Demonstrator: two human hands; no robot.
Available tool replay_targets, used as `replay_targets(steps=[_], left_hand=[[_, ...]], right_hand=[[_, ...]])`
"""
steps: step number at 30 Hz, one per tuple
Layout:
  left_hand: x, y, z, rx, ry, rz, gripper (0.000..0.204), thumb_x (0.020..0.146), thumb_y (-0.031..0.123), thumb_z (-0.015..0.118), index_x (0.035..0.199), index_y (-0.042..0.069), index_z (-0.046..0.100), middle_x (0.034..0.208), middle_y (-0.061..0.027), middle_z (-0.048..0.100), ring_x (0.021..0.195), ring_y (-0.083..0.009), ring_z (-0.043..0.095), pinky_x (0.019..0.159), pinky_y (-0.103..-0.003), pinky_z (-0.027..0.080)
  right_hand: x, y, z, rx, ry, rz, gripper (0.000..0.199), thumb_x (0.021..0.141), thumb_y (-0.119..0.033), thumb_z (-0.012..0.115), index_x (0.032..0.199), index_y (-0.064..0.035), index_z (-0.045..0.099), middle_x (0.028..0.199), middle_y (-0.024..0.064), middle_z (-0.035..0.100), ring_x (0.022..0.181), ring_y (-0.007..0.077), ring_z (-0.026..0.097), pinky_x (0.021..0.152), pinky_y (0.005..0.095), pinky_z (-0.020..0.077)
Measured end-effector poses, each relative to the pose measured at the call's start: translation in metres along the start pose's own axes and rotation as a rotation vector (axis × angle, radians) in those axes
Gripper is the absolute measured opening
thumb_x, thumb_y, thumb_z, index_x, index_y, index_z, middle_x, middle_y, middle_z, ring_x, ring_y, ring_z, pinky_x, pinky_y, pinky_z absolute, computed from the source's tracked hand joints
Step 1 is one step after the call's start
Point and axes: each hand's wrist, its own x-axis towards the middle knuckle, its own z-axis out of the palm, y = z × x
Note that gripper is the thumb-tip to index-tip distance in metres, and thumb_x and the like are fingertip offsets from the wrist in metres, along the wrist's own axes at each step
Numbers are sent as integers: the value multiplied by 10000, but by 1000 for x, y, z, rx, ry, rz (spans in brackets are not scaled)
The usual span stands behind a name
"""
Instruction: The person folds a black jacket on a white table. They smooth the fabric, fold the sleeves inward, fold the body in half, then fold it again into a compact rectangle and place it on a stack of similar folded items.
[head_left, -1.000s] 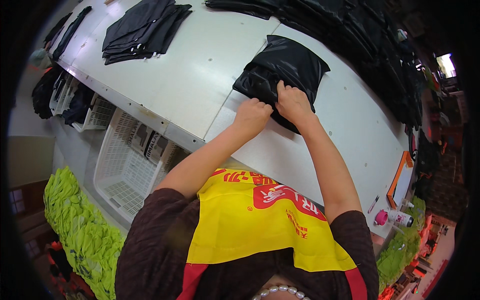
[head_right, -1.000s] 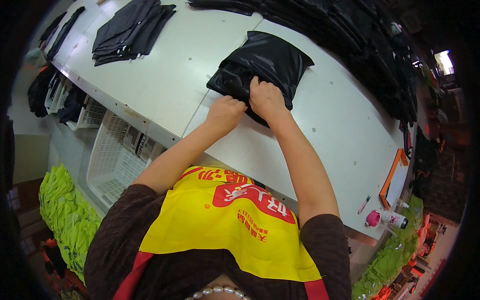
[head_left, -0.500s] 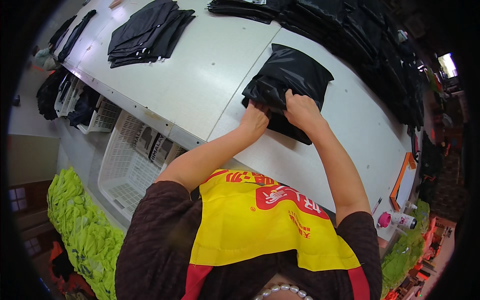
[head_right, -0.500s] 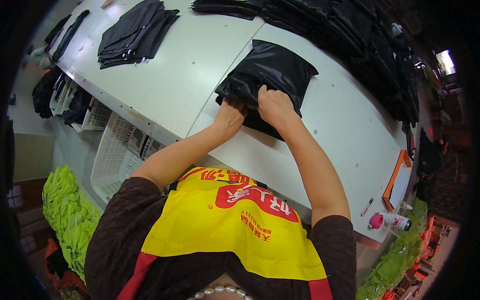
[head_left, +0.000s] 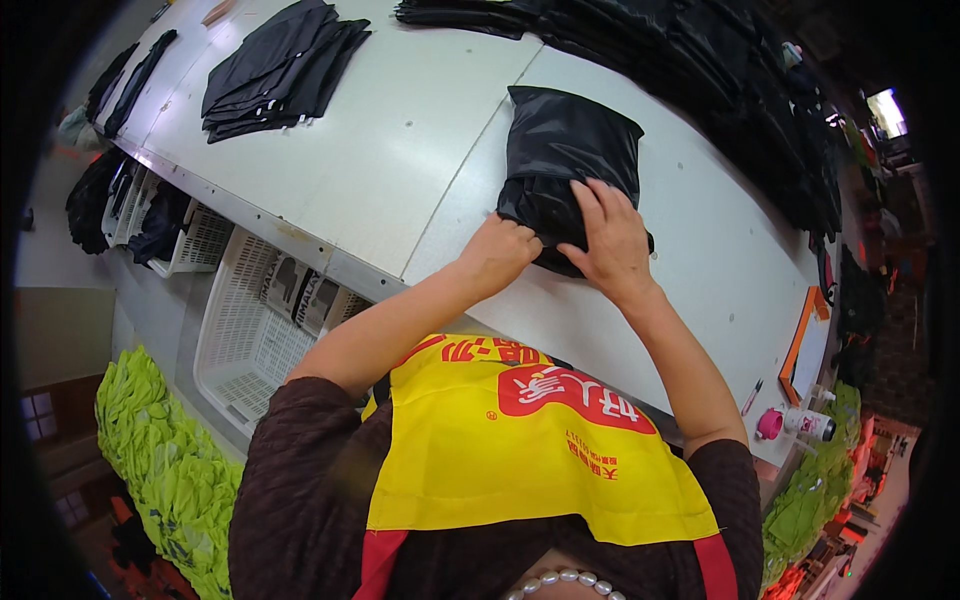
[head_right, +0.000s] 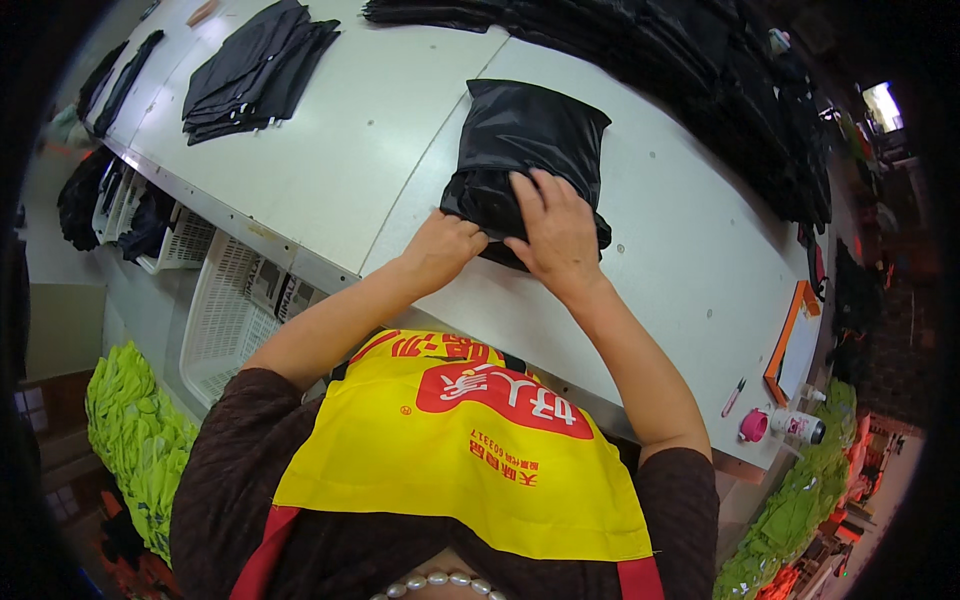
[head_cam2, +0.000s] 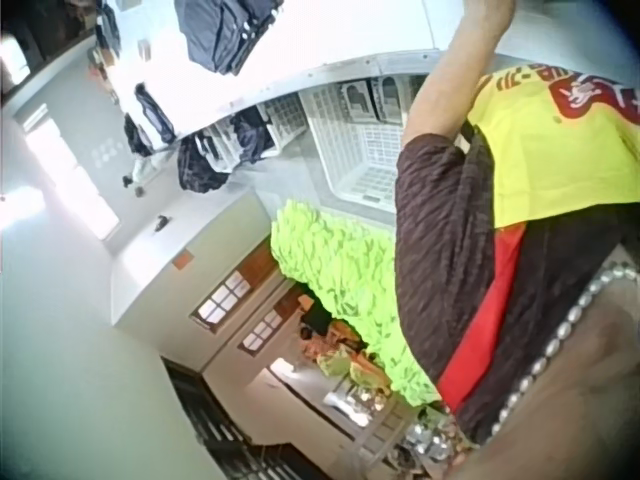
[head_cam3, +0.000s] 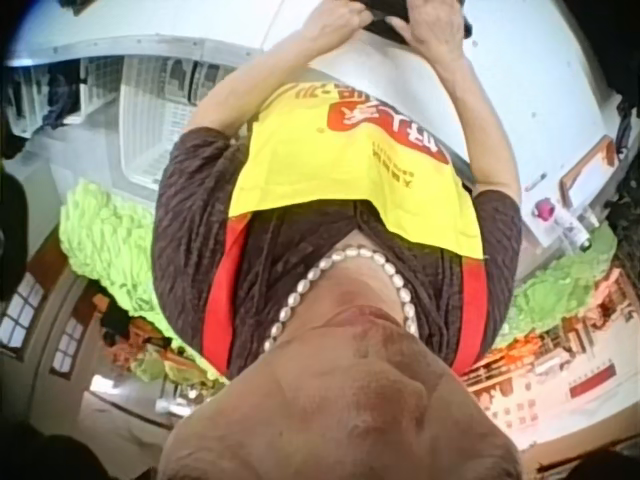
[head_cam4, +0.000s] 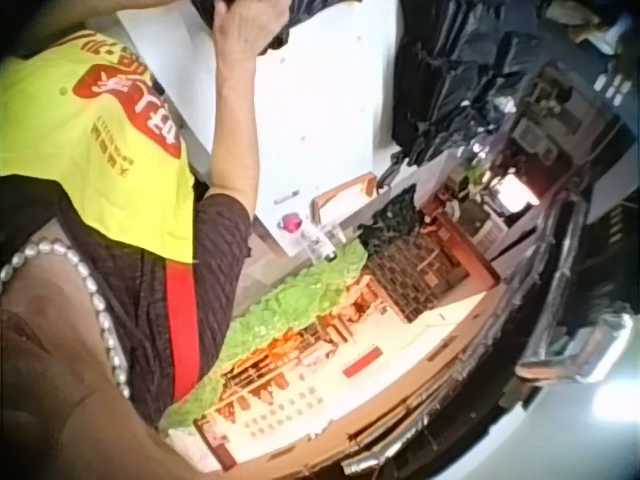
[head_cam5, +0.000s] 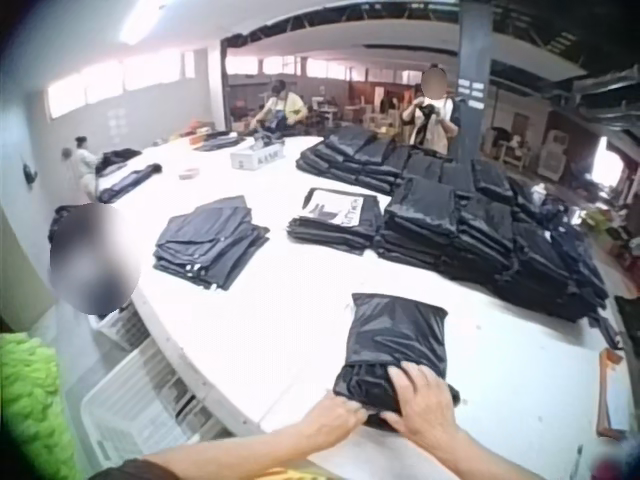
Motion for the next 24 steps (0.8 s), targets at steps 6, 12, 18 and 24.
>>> replay_targets(steps=[6, 12, 18, 24], left_hand=[[-4, -8, 0, 56, -84, 24, 93, 753, 97, 535, 745, 109, 626, 776, -51, 638, 732, -196, 638, 647, -335, 486], [-16, -19, -8, 61, -199, 50, 60, 751, 92, 541, 784, 109, 588, 765, -31, 619, 715, -199, 638, 567, -336, 505], [5, -20, -23, 26, -229, 145, 57, 732, 71, 567, 778, 100, 585, 771, -35, 605, 753, -217, 623, 597, -346, 492], [0, -16, -4, -214, -169, -21, 98, 716, 137, 629, 805, 99, 637, 844, -54, 609, 876, -225, 593, 675, -376, 503]], right_hand=[[15, 2, 33, 168, -54, -279, 393, 701, -35, 609, 1088, -99, 590, 1068, 32, 589, 956, 226, 547, 741, 317, 496], [5, -3, 59, 109, -404, -222, 225, 712, -65, 603, 930, -108, 641, 898, 27, 648, 920, 216, 569, 669, 321, 508], [35, -1, 77, 32, -662, -154, 114, 702, -184, 598, 783, -137, 663, 782, 94, 650, 818, 280, 620, 640, 397, 501], [29, -1, 64, 364, -621, 36, 203, 720, -169, 590, 912, -128, 637, 917, 103, 650, 910, 305, 599, 751, 390, 473]])
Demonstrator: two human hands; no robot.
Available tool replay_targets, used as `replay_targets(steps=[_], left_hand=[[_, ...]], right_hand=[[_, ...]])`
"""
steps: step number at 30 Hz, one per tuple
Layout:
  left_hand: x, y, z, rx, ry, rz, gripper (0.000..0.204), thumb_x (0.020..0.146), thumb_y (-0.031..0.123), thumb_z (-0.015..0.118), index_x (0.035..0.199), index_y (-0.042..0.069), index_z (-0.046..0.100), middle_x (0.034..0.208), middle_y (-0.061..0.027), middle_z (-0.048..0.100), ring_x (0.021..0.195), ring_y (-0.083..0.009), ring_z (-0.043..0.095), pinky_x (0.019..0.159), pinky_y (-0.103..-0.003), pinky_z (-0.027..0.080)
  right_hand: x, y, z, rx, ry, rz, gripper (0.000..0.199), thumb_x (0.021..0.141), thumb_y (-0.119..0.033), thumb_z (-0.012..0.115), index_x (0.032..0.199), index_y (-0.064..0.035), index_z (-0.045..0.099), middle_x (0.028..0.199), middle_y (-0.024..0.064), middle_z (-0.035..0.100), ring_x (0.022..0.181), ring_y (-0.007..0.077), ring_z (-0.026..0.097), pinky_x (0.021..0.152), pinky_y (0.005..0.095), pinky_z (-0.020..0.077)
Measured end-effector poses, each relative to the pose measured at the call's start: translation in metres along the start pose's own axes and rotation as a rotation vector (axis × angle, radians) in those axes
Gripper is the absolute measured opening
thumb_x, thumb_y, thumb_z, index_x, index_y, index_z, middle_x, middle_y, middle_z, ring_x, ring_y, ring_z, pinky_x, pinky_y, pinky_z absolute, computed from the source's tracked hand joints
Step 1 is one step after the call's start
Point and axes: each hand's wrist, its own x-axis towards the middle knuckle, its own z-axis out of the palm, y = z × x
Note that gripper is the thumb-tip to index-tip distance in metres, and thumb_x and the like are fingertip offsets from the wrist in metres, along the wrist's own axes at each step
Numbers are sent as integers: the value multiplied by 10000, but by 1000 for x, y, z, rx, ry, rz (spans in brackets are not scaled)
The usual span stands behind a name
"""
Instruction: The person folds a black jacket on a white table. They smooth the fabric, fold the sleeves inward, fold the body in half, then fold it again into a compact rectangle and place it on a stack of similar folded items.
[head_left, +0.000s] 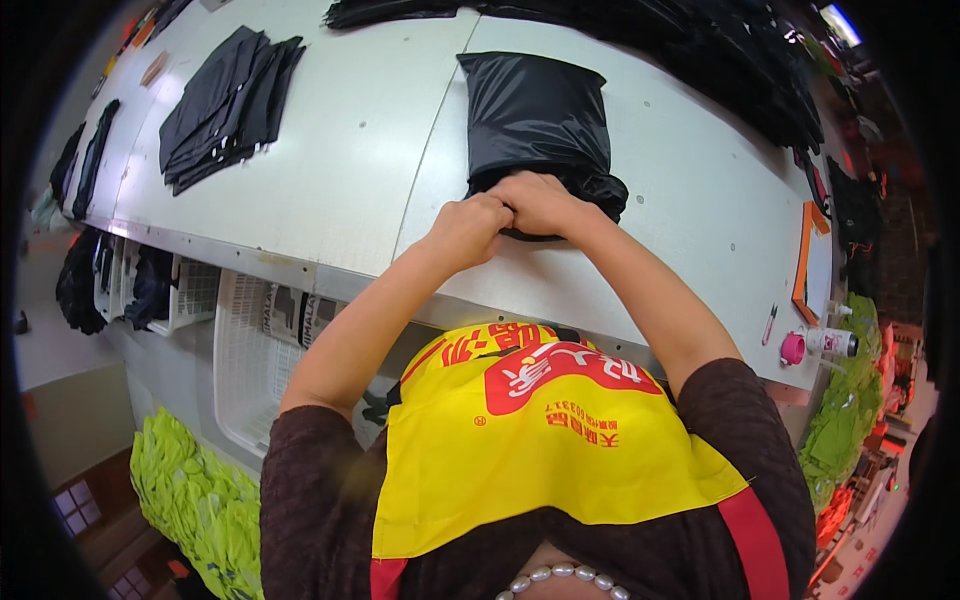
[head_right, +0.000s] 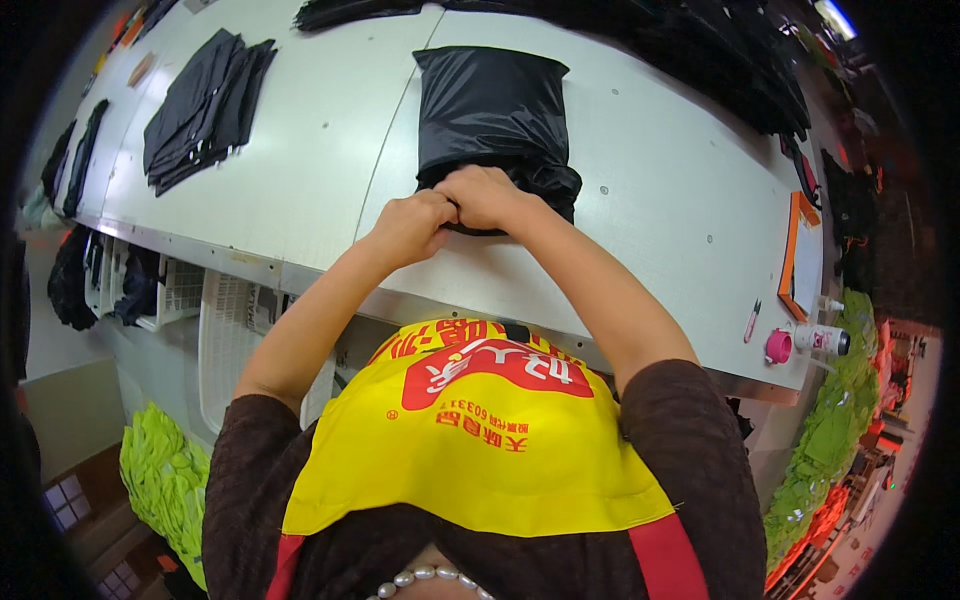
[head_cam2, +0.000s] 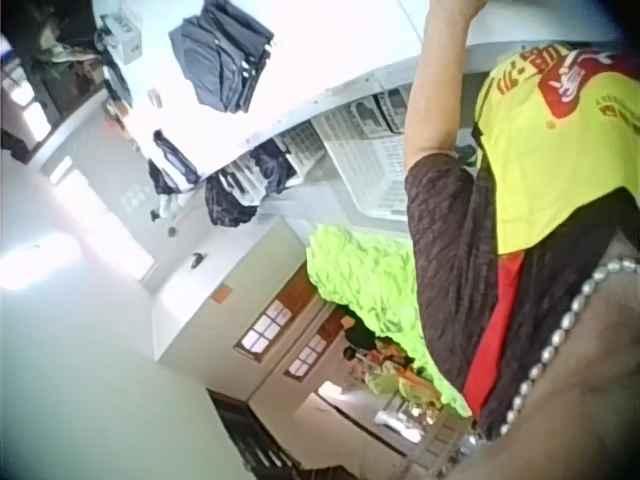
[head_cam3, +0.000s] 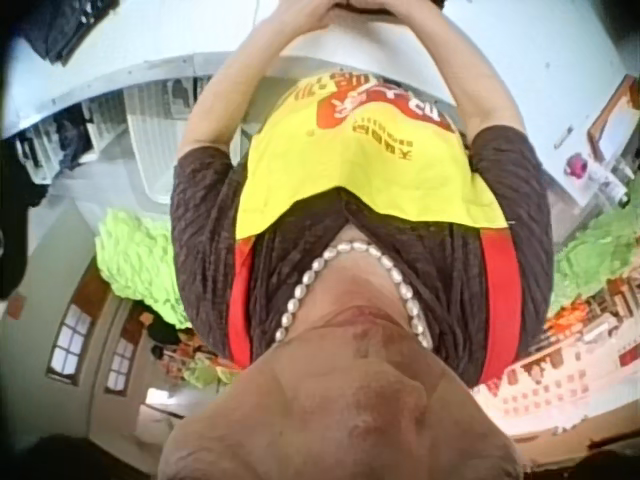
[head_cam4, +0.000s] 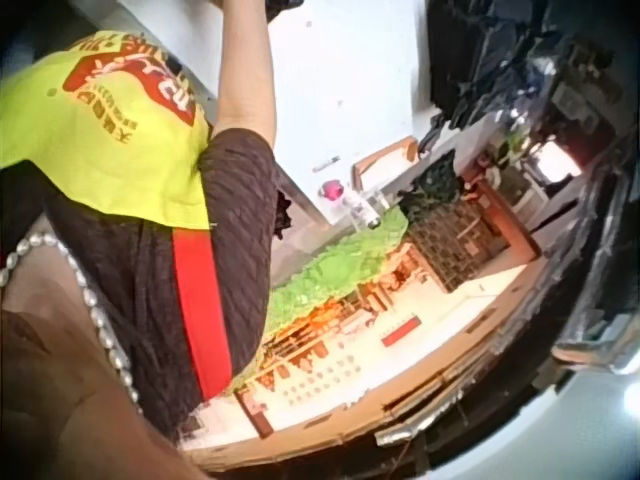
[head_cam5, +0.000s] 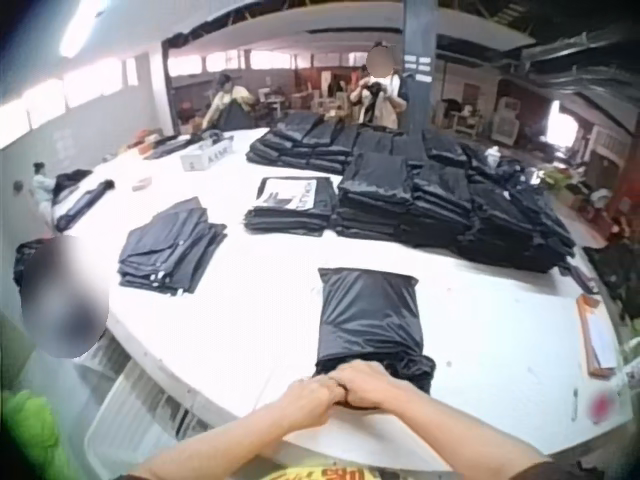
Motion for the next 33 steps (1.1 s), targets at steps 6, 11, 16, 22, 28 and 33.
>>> replay_targets(steps=[6, 11, 16, 22, 28, 33], left_hand=[[6, 3, 1, 105, -134, -26, 172, 707, 209, 682, 854, 121, 684, 886, -36, 640, 876, -213, 593, 704, -356, 509], [15, 9, 4, 212, -186, -7, 161, 706, 215, 689, 838, 124, 682, 809, -24, 651, 839, -212, 600, 689, -345, 507], [17, 17, 1, 317, -219, 10, 112, 721, 211, 668, 763, 108, 653, 755, -41, 648, 773, -216, 610, 667, -334, 501], [19, 48, 17, 470, -170, 158, 74, 727, 135, 608, 738, 66, 630, 702, -88, 646, 692, -216, 627, 582, -310, 484], [38, 81, 17, 313, -347, -132, 212, 751, 255, 637, 729, 44, 635, 728, -133, 650, 660, -263, 656, 556, -350, 505], [52, 108, 34, 108, -65, -180, 200, 739, 222, 648, 748, 23, 621, 750, -139, 642, 680, -288, 639, 589, -386, 505]], right_hand=[[-97, 11, -29, -362, 360, -85, 466, 721, -149, 649, 1172, -102, 542, 1191, 119, 538, 1090, 282, 511, 883, 387, 424], [-117, 55, 10, -626, 406, -26, 614, 746, -32, 575, 1327, -143, 409, 1329, 179, 398, 1137, 339, 470, 863, 388, 483], [-105, 68, 2, -522, 439, -66, 396, 752, -5, 539, 1142, -71, 527, 1046, 185, 588, 868, 333, 617, 691, 376, 545], [-78, 62, -39, -388, 161, 12, 192, 713, 26, 542, 883, -45, 596, 775, 161, 631, 747, 340, 626, 653, 419, 506], [-75, 47, -47, -341, 79, 56, 120, 664, 35, 575, 747, -32, 629, 762, 158, 633, 760, 338, 627, 656, 408, 506], [-65, 28, -41, -276, 61, 67, 133, 629, 6, 619, 757, -21, 642, 798, 168, 642, 796, 334, 633, 689, 404, 511]])
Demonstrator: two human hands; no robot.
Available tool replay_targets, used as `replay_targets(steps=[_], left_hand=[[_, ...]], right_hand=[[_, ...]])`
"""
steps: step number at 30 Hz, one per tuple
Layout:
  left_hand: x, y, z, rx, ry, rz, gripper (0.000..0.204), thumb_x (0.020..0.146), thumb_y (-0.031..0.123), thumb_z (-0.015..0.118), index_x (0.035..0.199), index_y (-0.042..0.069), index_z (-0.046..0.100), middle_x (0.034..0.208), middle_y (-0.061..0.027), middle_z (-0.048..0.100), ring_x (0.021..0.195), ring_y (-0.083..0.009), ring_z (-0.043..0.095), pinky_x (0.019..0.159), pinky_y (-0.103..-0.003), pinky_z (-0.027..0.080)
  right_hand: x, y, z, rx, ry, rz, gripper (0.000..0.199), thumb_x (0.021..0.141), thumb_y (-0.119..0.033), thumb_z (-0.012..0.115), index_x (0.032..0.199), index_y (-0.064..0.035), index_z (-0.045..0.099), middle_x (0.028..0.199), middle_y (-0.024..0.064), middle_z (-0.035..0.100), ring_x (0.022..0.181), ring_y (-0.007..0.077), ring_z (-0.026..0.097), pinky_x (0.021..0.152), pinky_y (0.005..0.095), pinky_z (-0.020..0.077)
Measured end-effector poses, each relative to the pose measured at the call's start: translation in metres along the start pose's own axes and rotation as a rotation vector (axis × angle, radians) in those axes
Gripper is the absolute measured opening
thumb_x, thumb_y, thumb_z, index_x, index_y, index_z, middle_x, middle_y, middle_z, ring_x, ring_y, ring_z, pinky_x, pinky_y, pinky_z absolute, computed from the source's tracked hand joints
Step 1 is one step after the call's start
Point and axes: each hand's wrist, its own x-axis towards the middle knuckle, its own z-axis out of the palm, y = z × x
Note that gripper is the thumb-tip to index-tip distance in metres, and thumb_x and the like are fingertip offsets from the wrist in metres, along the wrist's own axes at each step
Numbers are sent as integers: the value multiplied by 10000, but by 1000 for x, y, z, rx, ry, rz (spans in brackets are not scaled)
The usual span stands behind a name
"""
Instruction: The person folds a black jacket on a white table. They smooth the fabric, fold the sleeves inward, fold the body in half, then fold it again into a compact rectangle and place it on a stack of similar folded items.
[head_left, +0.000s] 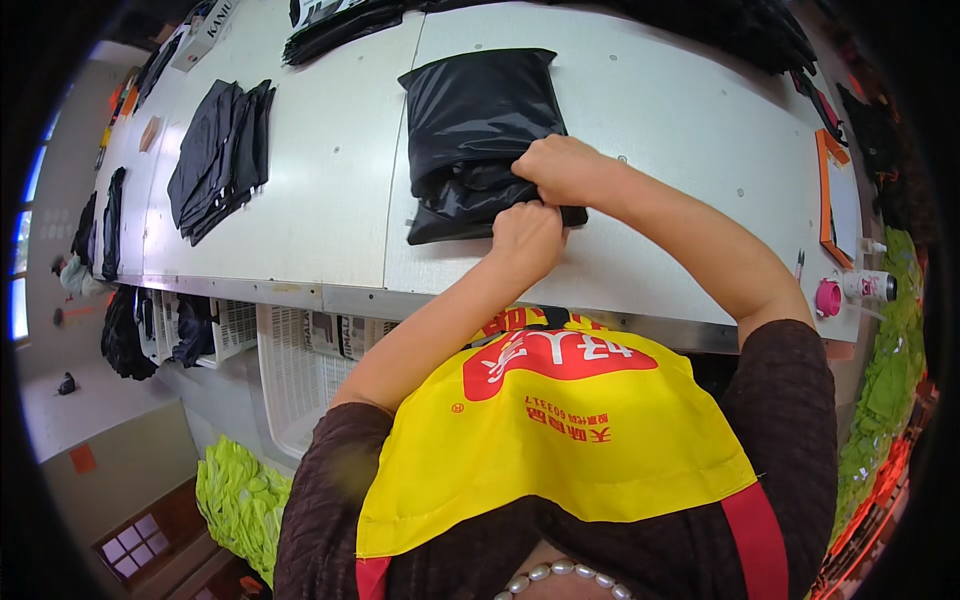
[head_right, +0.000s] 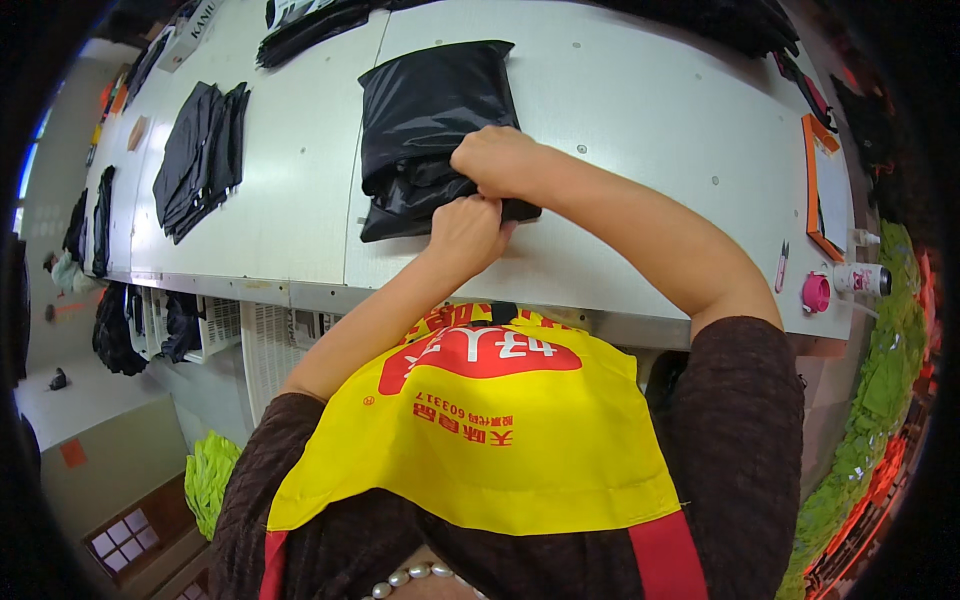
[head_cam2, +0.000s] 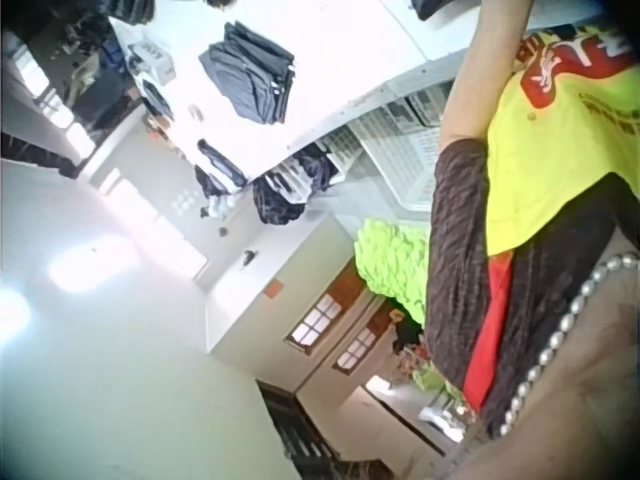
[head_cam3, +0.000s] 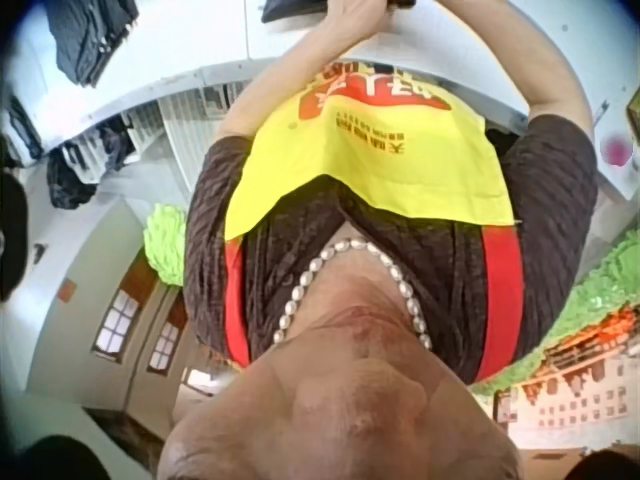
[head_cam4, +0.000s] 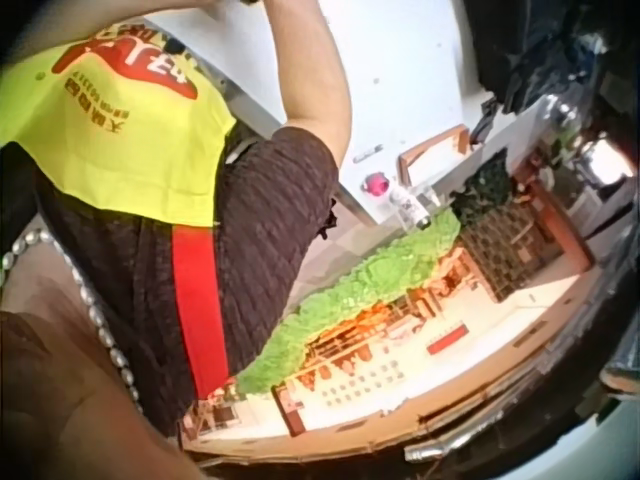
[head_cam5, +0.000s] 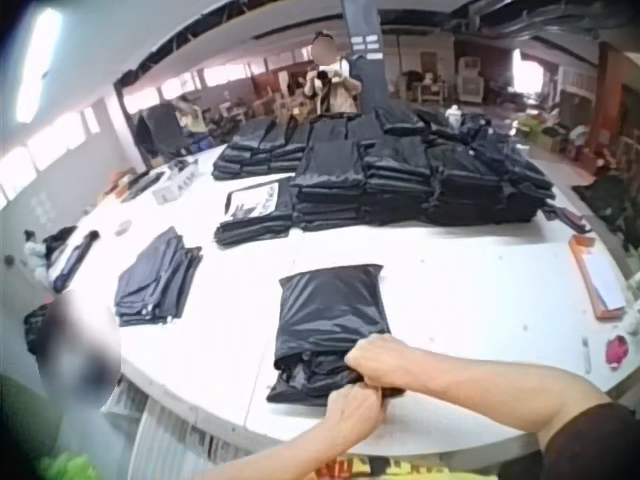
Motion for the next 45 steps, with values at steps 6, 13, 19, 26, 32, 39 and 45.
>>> replay_targets(steps=[6, 13, 19, 26, 32, 39, 45], left_hand=[[-10, -14, 12, -317, 300, 65, 101, 754, 117, 627, 833, 54, 628, 828, -87, 632, 770, -285, 614, 646, -370, 491], [-19, -16, 7, -314, 298, 74, 101, 768, 115, 622, 857, 70, 640, 792, -87, 628, 738, -274, 612, 626, -362, 487], [-21, -24, 13, -305, 413, 196, 80, 743, 99, 647, 817, 73, 630, 754, -75, 622, 698, -243, 609, 581, -335, 485], [-27, -16, -5, -222, 409, 229, 92, 738, 147, 662, 798, 95, 616, 706, -54, 602, 698, -223, 608, 560, -334, 490], [-62, -71, -60, 17, 32, -47, 284, 697, 351, 714, 733, 86, 618, 764, -62, 628, 773, -247, 611, 633, -362, 499], [-64, -120, -46, -165, -27, 160, 272, 702, 335, 711, 742, 77, 636, 763, -68, 621, 778, -257, 591, 636, -365, 476], [-55, -121, -34, -410, 74, 210, 223, 720, 266, 718, 750, 59, 642, 732, -98, 611, 685, -269, 586, 598, -345, 456]], right_hand=[[-7, 8, -4, 381, -111, 51, 462, 650, -100, 681, 1096, -40, 576, 1036, 201, 611, 938, 328, 618, 669, 369, 533], [-19, 49, -24, 705, -127, 124, 294, 726, -116, 681, 1001, -24, 634, 925, 113, 648, 813, 212, 615, 717, 286, 507], [-5, 12, -9, 366, -180, -7, 136, 664, -77, 650, 792, -30, 641, 733, 110, 638, 690, 260, 614, 623, 340, 490], [16, -6, 45, -92, -242, -33, 108, 694, -151, 600, 749, -129, 691, 800, 114, 667, 778, 287, 648, 640, 399, 508], [-18, 1, 13, 52, -413, -33, 117, 771, -165, 604, 840, -96, 669, 834, 116, 661, 817, 303, 634, 698, 409, 497], [5, -51, 26, 503, 149, -73, 171, 766, -146, 634, 891, -32, 610, 790, 158, 631, 748, 339, 609, 665, 390, 481], [23, -73, 67, 474, 93, 74, 148, 736, -132, 614, 879, -92, 619, 859, 152, 650, 824, 344, 617, 713, 436, 490]])
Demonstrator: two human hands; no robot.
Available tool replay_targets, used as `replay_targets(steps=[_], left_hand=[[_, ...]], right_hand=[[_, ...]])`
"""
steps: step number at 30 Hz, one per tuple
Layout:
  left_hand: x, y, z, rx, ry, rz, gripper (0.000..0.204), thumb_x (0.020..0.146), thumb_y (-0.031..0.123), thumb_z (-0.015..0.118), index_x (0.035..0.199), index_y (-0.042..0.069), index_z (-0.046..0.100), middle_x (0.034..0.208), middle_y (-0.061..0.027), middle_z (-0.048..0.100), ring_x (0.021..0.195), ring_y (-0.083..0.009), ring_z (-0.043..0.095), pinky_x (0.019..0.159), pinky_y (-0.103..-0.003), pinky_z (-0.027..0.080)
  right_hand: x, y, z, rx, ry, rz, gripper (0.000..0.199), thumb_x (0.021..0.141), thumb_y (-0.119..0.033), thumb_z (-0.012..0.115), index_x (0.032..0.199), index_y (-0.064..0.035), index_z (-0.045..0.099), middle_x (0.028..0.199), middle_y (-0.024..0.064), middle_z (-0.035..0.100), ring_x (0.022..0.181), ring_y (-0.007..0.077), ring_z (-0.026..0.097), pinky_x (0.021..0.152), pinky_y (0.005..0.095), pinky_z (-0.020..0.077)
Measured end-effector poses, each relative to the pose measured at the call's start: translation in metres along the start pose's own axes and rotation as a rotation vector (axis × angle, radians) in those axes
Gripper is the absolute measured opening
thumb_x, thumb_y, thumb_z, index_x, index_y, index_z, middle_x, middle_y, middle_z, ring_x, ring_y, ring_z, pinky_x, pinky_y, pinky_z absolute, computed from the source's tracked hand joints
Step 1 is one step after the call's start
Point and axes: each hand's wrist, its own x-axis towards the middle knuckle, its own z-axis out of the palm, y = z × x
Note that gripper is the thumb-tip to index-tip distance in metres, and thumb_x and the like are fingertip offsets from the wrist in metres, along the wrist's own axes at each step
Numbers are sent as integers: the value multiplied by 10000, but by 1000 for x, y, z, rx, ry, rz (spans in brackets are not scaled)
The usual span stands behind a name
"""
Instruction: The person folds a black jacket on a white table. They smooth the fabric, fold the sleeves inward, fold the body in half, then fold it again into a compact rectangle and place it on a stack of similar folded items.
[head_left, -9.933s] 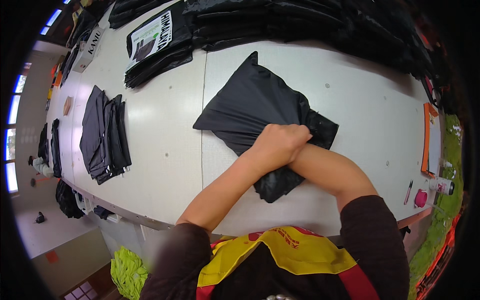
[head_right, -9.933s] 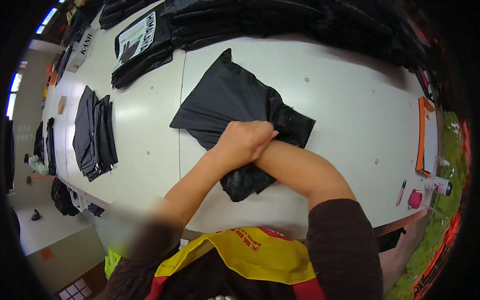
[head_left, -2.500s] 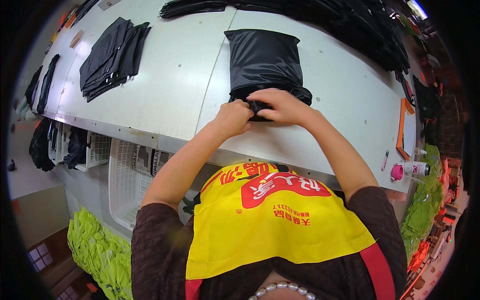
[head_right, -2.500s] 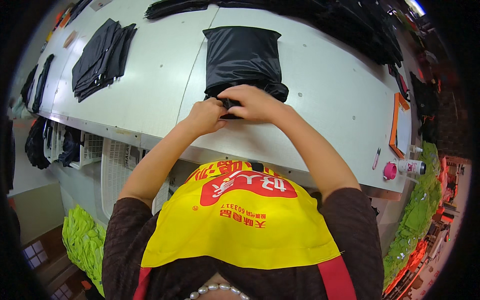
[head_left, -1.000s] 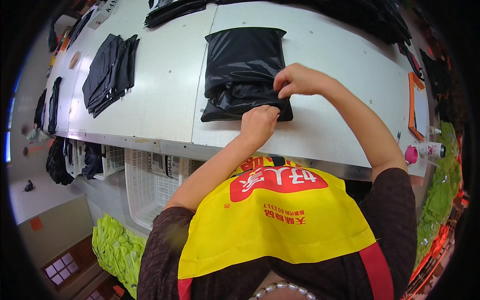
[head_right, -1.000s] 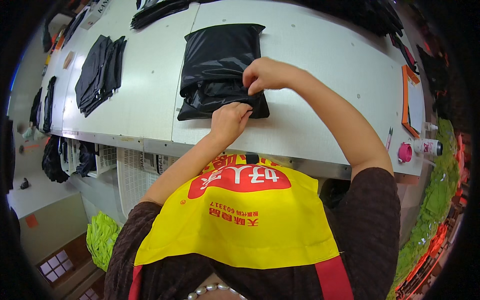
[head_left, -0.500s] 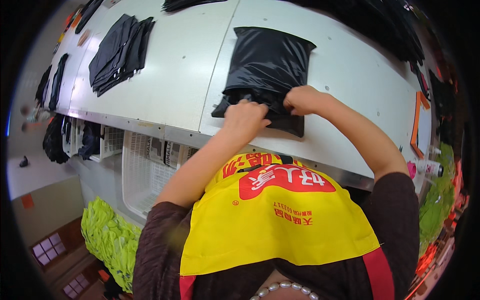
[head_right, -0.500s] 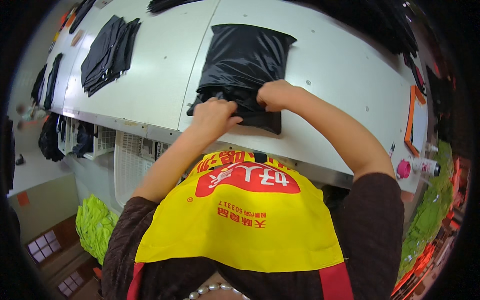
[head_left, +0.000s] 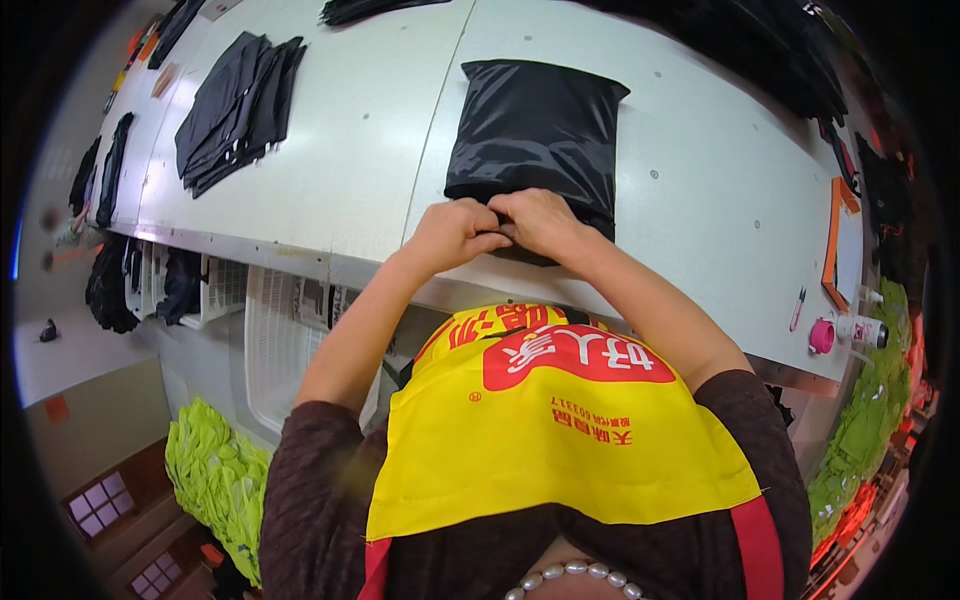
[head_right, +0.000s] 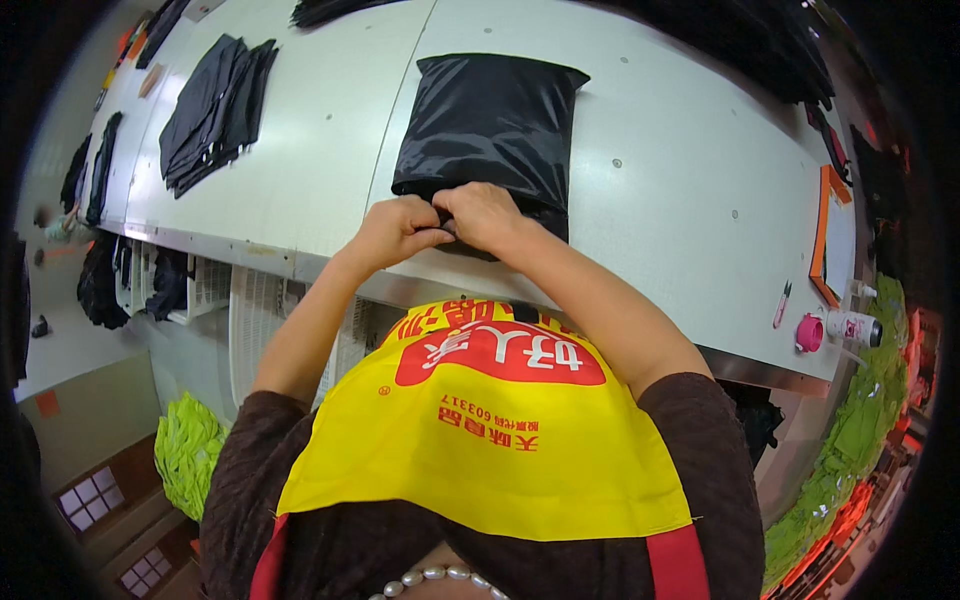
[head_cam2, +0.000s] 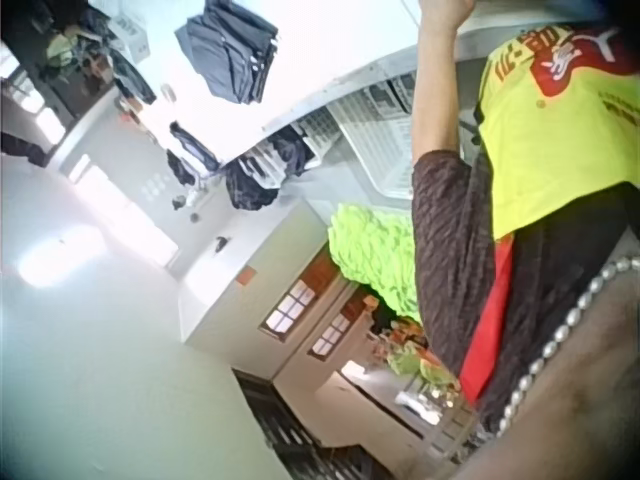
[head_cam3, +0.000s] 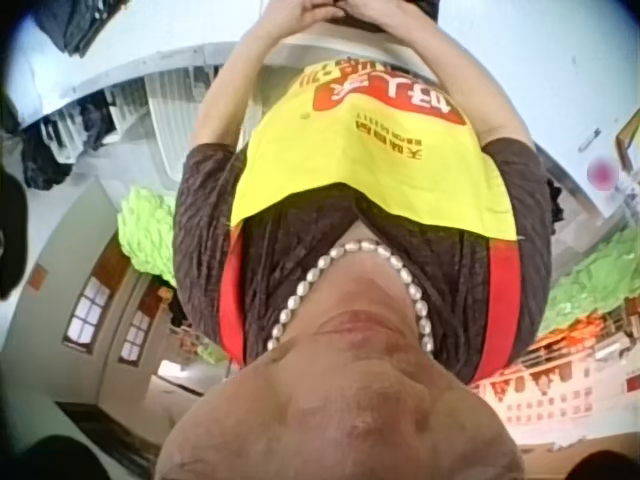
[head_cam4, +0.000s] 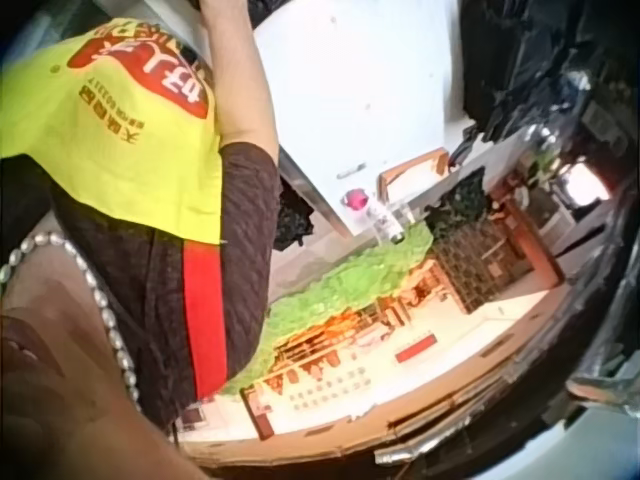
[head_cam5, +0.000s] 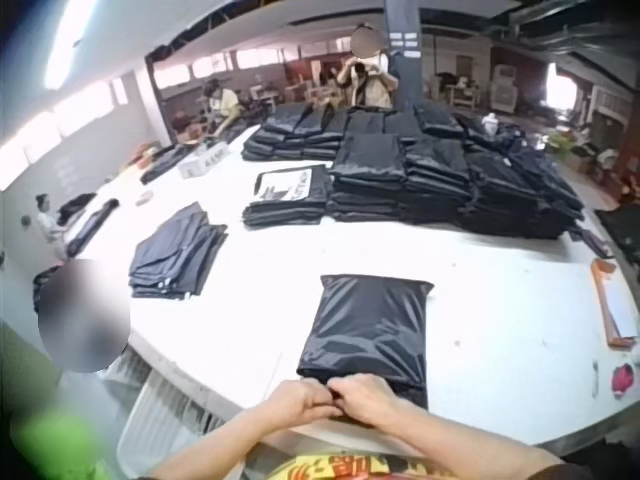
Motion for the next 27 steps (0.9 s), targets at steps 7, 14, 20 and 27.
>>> replay_targets(steps=[7, 14, 20, 27], left_hand=[[-9, -5, 16, -57, 81, -145, 232, 726, 288, 696, 740, 63, 641, 763, -81, 594, 732, -270, 588, 622, -353, 469], [10, 26, -8, 292, 297, 204, 166, 657, 189, 751, 689, 78, 631, 1019, -72, 578, 1005, -295, 522, 845, -373, 421], [33, 1, 9, -73, 333, 223, 134, 694, 107, 721, 732, 12, 634, 949, -112, 649, 975, -264, 579, 897, -388, 418], [37, 11, 23, -109, 354, 183, 123, 686, 75, 724, 749, 1, 649, 858, -109, 662, 820, -249, 603, 719, -326, 479]], right_hand=[[-28, -16, -11, -244, 472, -174, 239, 739, -116, 622, 972, -107, 573, 805, 71, 541, 778, 251, 581, 621, 347, 476], [-8, 22, -31, -387, 635, -342, 150, 721, -54, 566, 870, -59, 583, 809, 85, 546, 728, 231, 562, 601, 306, 491], [-19, 25, -40, -382, 470, -460, 98, 734, -56, 548, 829, -35, 549, 766, 99, 521, 727, 242, 561, 613, 322, 500], [-36, 32, -52, -423, 385, -190, 123, 708, -68, 575, 820, -46, 529, 807, 101, 535, 798, 282, 554, 670, 368, 496]])
